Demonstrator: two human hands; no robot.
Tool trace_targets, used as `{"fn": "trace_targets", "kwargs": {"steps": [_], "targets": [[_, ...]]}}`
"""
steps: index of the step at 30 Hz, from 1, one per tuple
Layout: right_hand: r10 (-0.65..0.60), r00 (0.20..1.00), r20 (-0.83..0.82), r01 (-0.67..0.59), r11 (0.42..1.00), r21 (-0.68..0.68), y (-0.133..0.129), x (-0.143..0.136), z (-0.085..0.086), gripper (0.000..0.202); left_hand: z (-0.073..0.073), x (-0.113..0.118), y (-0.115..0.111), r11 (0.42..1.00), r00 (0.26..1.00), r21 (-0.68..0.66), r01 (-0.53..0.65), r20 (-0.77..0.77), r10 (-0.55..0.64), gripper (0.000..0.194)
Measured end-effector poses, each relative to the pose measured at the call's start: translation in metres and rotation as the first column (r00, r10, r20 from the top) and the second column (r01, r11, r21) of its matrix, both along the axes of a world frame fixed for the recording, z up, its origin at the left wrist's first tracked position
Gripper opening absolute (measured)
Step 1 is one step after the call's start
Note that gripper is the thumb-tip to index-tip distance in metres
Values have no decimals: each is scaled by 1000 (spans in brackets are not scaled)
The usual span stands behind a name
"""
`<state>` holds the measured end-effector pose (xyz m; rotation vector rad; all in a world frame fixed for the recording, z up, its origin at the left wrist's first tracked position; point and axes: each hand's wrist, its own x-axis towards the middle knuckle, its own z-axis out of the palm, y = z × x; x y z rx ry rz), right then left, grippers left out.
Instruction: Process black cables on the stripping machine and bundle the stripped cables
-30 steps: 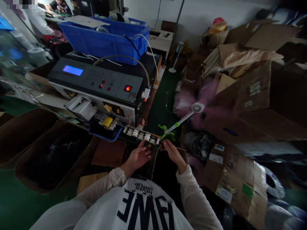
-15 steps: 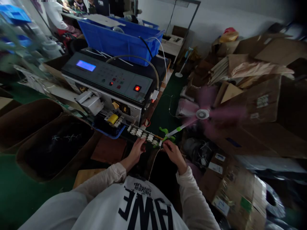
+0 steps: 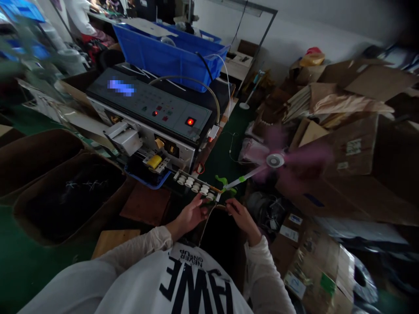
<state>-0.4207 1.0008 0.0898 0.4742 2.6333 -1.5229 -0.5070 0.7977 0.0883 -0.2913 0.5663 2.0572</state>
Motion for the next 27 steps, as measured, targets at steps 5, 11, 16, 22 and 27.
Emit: {"fn": "trace_targets", "kwargs": {"steps": [5,11,16,22,27], "targets": [[-5,998,-57,10,997,76,-2,-7,-4,32,-12,3,-3,988,972,-152,-7,-231,-28,46],[-19,993,-120,24,999,40,-8,-19,-1,27,-14,-14,5,830,931,-493,-261,-357,81,36],[-7,990,-143,11,999,30,-12,-26,6,24,3,-32,24,752,903,-543,-373,-399,160,32],[54,998,10,-54,998,-38,3,-10,-3,34,4,-33,33,724,915,-579,-375,-359,186,19],[16,1000,17,-17,998,55,10,3,-13,37,-1,-33,32,731,934,-590,-342,-298,197,20]]}}
